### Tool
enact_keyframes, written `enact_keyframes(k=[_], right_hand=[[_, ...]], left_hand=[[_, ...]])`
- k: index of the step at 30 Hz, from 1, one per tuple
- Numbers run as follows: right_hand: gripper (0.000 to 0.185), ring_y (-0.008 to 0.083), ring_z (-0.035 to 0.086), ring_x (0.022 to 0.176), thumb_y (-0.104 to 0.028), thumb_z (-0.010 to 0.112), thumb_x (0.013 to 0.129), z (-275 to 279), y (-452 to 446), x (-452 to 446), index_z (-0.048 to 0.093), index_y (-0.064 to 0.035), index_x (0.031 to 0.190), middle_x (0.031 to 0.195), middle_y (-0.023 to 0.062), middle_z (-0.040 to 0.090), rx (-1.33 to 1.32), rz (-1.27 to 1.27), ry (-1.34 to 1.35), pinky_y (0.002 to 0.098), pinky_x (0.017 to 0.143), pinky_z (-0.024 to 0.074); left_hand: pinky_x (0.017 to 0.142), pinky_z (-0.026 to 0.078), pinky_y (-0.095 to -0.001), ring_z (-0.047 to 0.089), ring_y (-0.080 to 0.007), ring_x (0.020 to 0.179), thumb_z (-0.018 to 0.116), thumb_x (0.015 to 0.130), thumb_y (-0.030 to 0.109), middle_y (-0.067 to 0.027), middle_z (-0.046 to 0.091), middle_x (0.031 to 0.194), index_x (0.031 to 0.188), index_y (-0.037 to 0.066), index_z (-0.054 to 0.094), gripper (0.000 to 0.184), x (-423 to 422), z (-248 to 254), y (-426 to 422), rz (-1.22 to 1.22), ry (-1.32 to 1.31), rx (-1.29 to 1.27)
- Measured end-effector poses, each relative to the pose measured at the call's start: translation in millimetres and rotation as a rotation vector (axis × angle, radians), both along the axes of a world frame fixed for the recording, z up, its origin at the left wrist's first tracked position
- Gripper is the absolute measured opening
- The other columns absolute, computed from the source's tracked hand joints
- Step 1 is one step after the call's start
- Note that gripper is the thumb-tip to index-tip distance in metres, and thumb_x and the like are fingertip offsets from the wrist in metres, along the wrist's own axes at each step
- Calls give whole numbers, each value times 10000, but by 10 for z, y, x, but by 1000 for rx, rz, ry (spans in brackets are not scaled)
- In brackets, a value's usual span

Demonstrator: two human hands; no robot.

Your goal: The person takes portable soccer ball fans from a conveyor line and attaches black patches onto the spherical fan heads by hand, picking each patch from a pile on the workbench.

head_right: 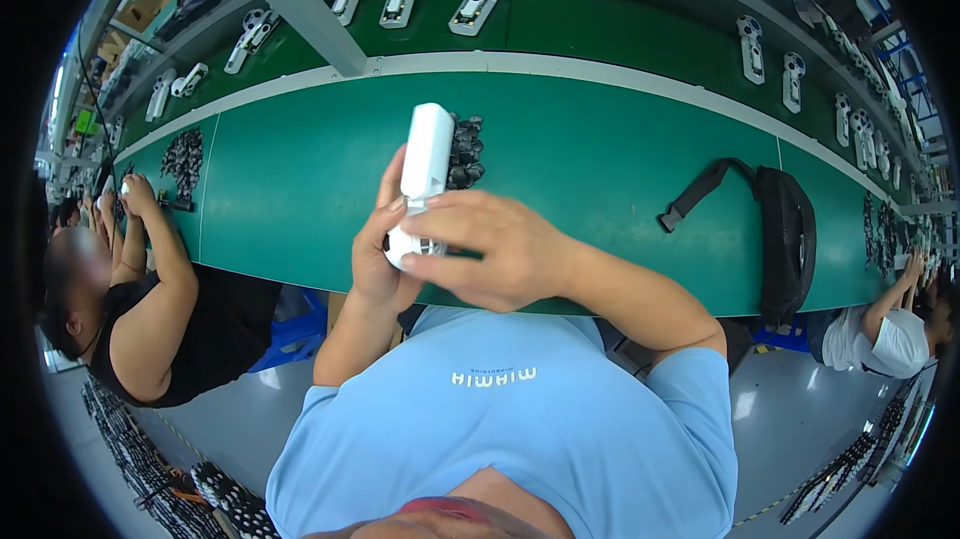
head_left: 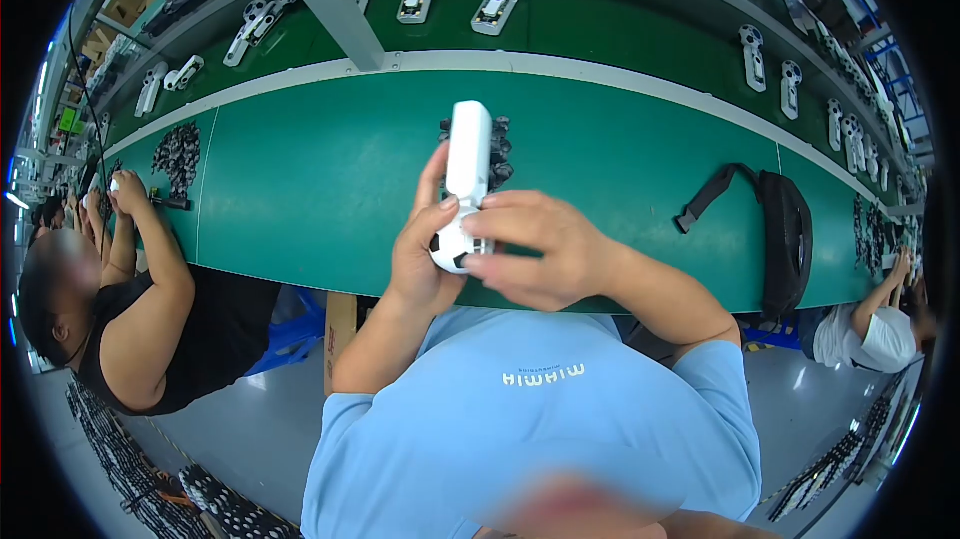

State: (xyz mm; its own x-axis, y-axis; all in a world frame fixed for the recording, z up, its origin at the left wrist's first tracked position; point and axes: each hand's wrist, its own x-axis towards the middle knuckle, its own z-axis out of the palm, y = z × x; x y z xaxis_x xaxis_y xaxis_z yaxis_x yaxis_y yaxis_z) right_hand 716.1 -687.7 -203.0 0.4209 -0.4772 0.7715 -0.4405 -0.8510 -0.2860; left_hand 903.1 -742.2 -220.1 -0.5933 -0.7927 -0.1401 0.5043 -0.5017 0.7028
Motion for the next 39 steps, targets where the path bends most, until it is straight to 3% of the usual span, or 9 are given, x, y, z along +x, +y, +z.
enact_keyframes(k=[1,5,13,17,20,24,33,37,39], right_hand=[[454,338,654,1052,-67,826,773,-41,-58,-53,686,-74,1205,1278,193,664,1,11,0,444,867,570],[351,337,650,1078,-49,740,867,-399,-553,-417,690,-56,1214,1186,160,679,238,-621,-83,439,931,533],[269,308,645,938,-76,730,893,-863,-1009,-529,731,-36,1160,1055,87,688,407,-707,200,408,848,527],[231,227,680,905,-73,751,907,-767,-925,-510,752,-41,1136,1007,64,714,796,-614,-56,359,810,545],[209,162,702,897,-62,754,936,-642,-728,-471,744,-19,1140,990,54,729,1083,-437,-670,307,799,566],[190,152,710,938,-27,717,968,-368,-458,-341,730,6,1154,1034,65,726,1263,-202,-1063,290,840,580],[212,153,709,921,9,704,964,-75,-107,-65,708,25,1176,1025,80,723,1171,-115,-1042,291,858,586],[218,166,710,900,34,727,921,-80,-51,53,724,14,1138,1013,92,727,919,-104,-863,295,836,578],[224,178,710,892,50,734,890,-41,-43,68,737,3,1108,1000,99,726,669,-188,-562,295,804,572]], left_hand=[[901,591,-439,654,-313,1100,592,959,306,-252,564,1345,1655,125,155,841,15,-41,-45,22,-28,-8],[793,624,-448,684,-316,1020,576,914,207,-272,590,1300,1667,128,78,906,91,-125,-147,35,227,-78],[782,624,-462,687,-319,993,604,841,133,-295,598,1282,1607,66,174,881,184,-153,-254,106,201,-243],[774,623,-430,690,-315,980,626,833,126,-299,607,1270,1549,37,246,815,230,-238,-237,124,92,-282],[772,620,-407,692,-309,972,629,831,111,-294,618,1252,1538,33,262,800,210,-300,-236,105,65,-308],[774,615,-383,694,-300,968,636,838,109,-279,632,1230,1536,33,271,791,137,-311,-237,84,58,-300],[794,598,-376,692,-273,971,653,892,165,-235,648,1179,1535,35,283,754,15,-205,-188,73,-14,-283],[811,582,-368,683,-255,979,648,922,179,-216,649,1156,1532,27,289,724,31,-163,-184,53,47,-153],[815,576,-365,678,-247,979,647,931,190,-210,649,1149,1533,23,288,720,20,-170,-163,66,37,-156]])
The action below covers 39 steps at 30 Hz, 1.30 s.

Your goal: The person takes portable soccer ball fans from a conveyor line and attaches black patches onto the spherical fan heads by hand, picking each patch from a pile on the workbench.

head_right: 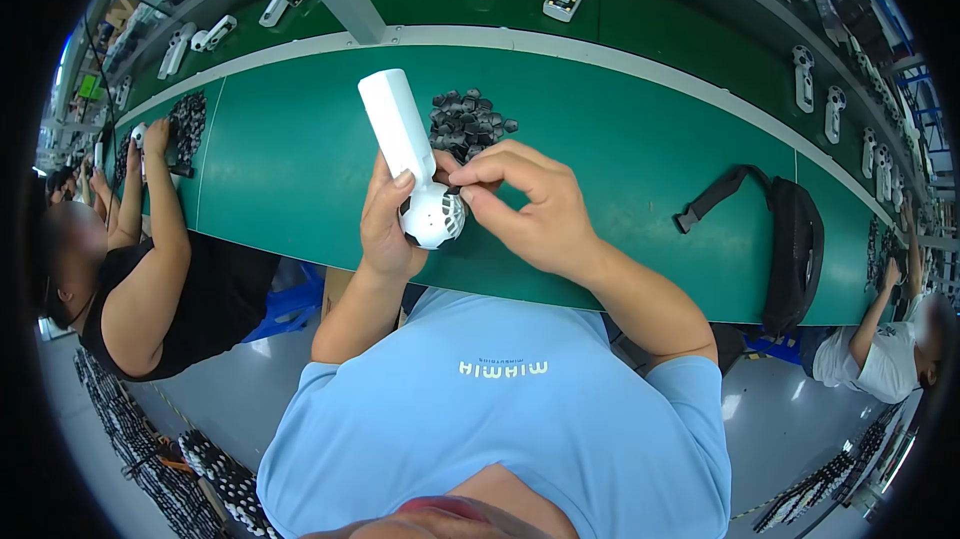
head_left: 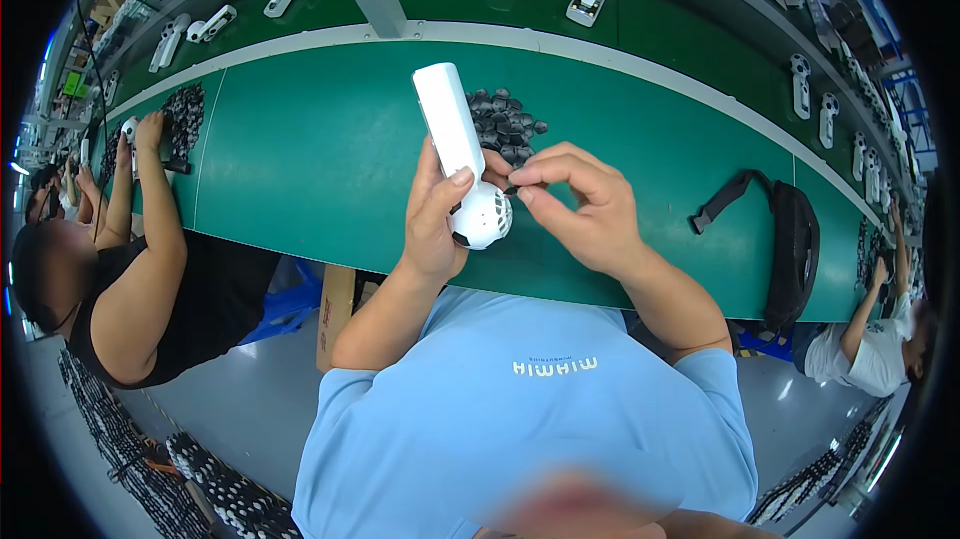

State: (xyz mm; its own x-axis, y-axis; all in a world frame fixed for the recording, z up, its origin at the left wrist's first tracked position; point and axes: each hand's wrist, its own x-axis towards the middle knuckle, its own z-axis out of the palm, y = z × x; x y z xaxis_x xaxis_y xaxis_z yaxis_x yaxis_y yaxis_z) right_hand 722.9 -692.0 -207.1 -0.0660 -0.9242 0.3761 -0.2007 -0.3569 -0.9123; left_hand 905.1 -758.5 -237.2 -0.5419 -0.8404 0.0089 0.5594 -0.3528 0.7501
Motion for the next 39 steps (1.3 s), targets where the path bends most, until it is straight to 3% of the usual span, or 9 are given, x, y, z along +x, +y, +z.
enact_keyframes(k=[1,5,10,14,22,30,33,39], right_hand=[[228,184,710,887,57,737,874,16,0,11,743,-3,1093,993,103,726,-105,-16,168,295,787,568],[235,199,710,888,70,736,838,52,57,103,758,-19,1055,982,111,724,-155,-98,429,294,754,559],[202,211,696,800,34,757,851,34,66,171,763,-27,1044,946,86,701,-151,-44,352,322,688,556],[218,195,700,864,-8,804,862,-102,58,117,771,-18,1077,982,100,708,-56,30,274,291,722,563],[226,189,672,923,-34,840,847,-307,144,214,784,-28,1065,1049,94,669,-106,-13,214,295,779,551],[197,155,617,944,-2,842,842,-365,182,236,783,-41,1027,1041,54,623,72,36,-125,289,841,526],[291,143,602,991,3,857,828,-407,214,183,730,-35,1087,1093,47,612,258,101,-283,289,873,512],[476,132,593,1011,-9,890,799,-493,232,237,621,-50,1189,1148,40,606,248,147,-551,301,889,515]], left_hand=[[820,571,-363,673,-238,980,647,941,201,-203,648,1142,1534,19,288,717,-5,-6,5,9,-8,-3],[834,556,-356,659,-217,982,645,967,229,-185,648,1128,1559,14,268,734,2,-55,-3,61,-87,-103],[838,541,-334,644,-186,965,627,997,223,-161,647,1115,1608,16,221,763,-31,-60,25,117,-178,-252],[823,556,-342,656,-210,968,614,977,246,-179,642,1110,1500,8,328,642,-47,-41,34,120,-218,-220],[803,552,-331,658,-189,909,625,994,224,-179,640,1112,1569,26,279,700,-52,-84,26,114,-227,-175],[808,550,-326,659,-188,920,627,995,227,-173,641,1123,1593,23,254,734,-73,-91,57,129,-266,-247],[857,546,-338,653,-187,1001,638,996,216,-152,644,1153,1612,5,228,769,-46,-61,76,98,-245,-275],[934,537,-360,649,-210,1105,651,985,200,-164,638,1259,1622,-8,219,797,-7,-4,98,66,-225,-351]])
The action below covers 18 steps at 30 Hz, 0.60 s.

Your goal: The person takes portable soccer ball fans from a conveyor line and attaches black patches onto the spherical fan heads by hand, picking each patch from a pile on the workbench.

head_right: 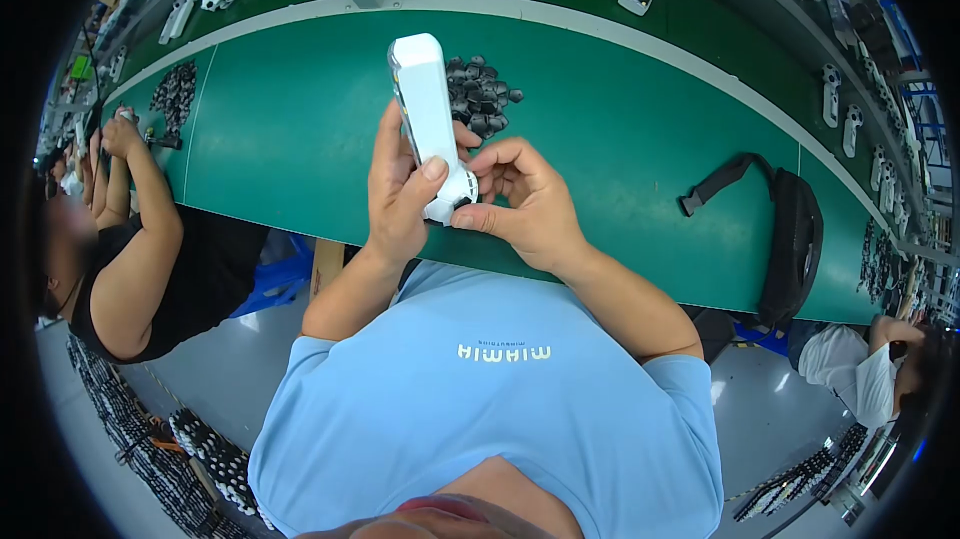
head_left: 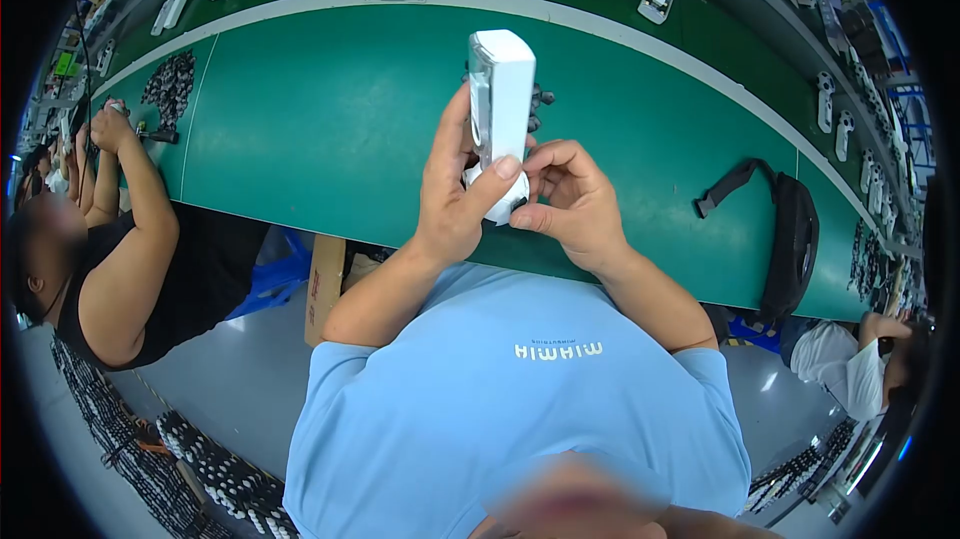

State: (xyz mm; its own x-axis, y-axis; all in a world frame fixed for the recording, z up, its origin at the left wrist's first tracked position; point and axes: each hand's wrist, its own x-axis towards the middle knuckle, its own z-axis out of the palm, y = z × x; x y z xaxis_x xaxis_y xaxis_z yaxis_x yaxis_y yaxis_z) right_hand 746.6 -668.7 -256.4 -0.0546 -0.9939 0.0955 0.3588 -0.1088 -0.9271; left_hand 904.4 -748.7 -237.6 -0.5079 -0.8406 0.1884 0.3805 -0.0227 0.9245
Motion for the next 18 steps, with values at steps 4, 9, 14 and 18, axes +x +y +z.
enact_keyframes(k=[4,9,14,18], right_hand=[[539,128,597,1006,-7,906,781,17,3,-19,575,-63,1204,1149,32,610,63,35,-107,305,874,527],[590,151,609,1045,-10,916,763,-2,8,-35,560,-74,1229,1200,44,609,96,83,-200,325,896,543],[573,176,618,1111,12,893,782,61,18,-63,555,-79,1236,1223,47,608,162,108,-289,337,931,561],[531,198,616,1180,41,859,807,171,5,-126,551,-72,1225,1239,52,614,303,164,-245,356,988,563]], left_hand=[[1008,512,-387,643,-239,1167,681,963,197,-181,616,1351,1615,-15,248,811,21,-59,-13,-22,31,-136],[1049,484,-399,625,-260,1219,716,937,199,-190,604,1385,1600,-23,295,816,44,-76,-21,-43,28,-240],[1043,481,-395,611,-268,1236,731,924,215,-195,608,1374,1583,-37,329,812,-4,7,30,-46,1,-259],[1043,478,-397,607,-273,1232,721,929,236,-201,602,1372,1574,-49,340,802,27,-41,27,-33,-109,-371]])
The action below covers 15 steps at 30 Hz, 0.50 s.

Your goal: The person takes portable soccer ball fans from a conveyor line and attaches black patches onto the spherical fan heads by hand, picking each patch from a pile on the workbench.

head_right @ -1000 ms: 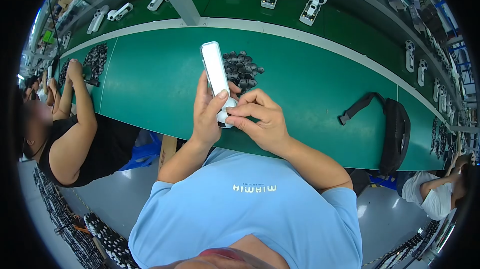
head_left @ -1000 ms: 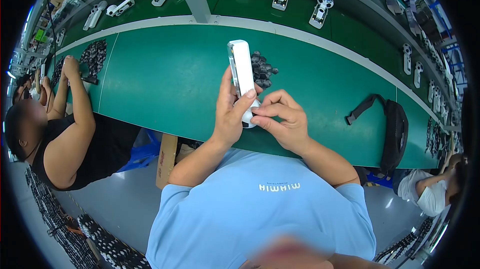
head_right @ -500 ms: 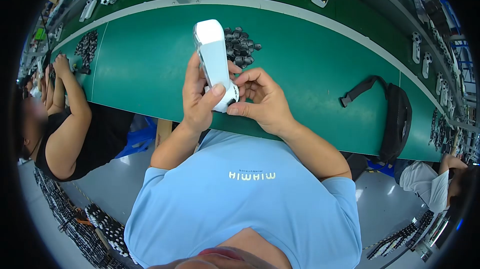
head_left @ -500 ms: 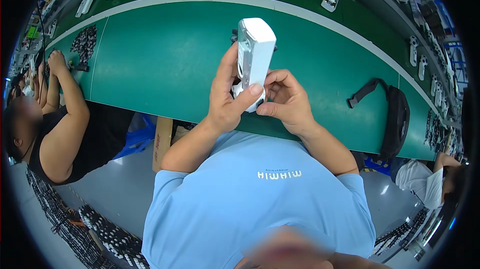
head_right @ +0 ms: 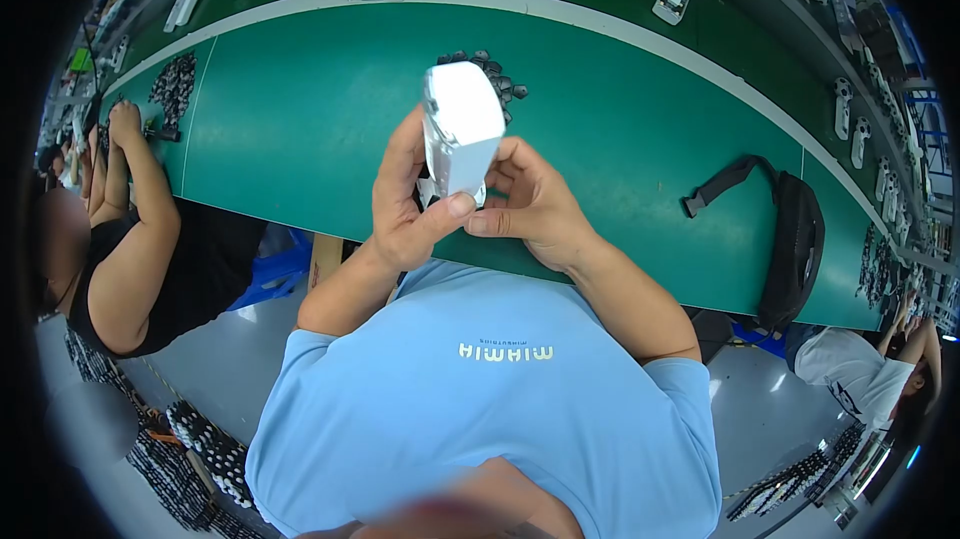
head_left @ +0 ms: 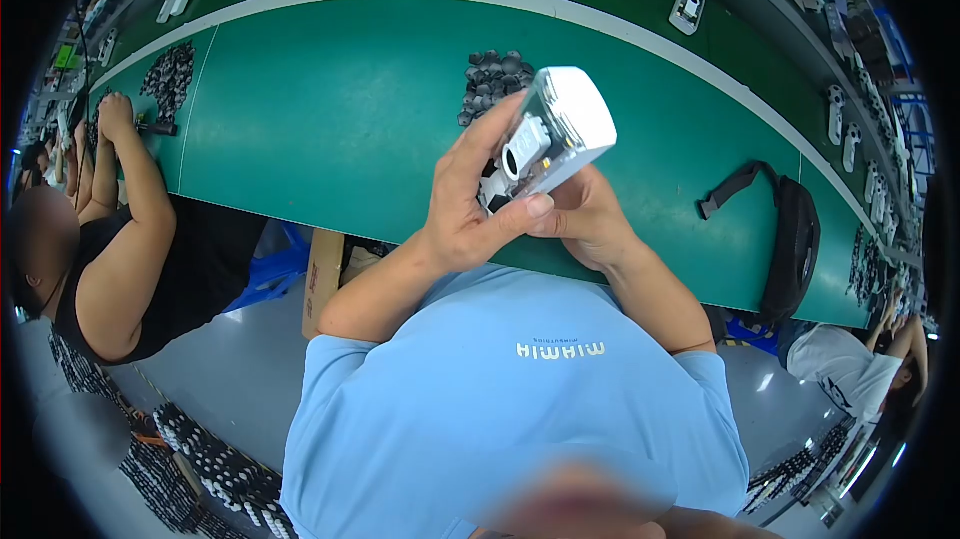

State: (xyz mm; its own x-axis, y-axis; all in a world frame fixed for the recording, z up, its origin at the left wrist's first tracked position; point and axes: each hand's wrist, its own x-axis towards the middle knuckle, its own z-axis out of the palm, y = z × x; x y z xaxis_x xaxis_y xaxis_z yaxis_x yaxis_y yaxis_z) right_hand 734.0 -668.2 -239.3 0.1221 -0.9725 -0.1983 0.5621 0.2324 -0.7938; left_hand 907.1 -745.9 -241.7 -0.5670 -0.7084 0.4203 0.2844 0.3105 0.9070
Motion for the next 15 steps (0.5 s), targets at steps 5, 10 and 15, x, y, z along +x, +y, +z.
enact_keyframes(k=[5,10,15], right_hand=[[539,214,591,1270,55,832,828,86,43,-13,545,-51,1272,1285,65,617,34,-1,23,390,1038,550],[662,228,582,1311,30,833,842,-90,96,-39,490,-25,1406,1335,85,609,-80,30,74,396,1062,543],[582,243,649,1212,-82,775,942,-13,46,-110,464,-23,1431,1330,97,613,-206,-61,-16,395,1004,582]], left_hand=[[1048,468,-392,597,-283,1229,676,947,255,-209,582,1376,1575,-59,328,784,-15,-37,18,4,-46,15],[1064,449,-388,561,-285,1271,646,958,262,-215,560,1402,1588,-58,301,786,-146,-22,8,-98,81,126],[1083,430,-398,509,-268,1336,631,965,265,-222,538,1447,1612,-48,265,807,-351,109,-7,-162,94,316]])
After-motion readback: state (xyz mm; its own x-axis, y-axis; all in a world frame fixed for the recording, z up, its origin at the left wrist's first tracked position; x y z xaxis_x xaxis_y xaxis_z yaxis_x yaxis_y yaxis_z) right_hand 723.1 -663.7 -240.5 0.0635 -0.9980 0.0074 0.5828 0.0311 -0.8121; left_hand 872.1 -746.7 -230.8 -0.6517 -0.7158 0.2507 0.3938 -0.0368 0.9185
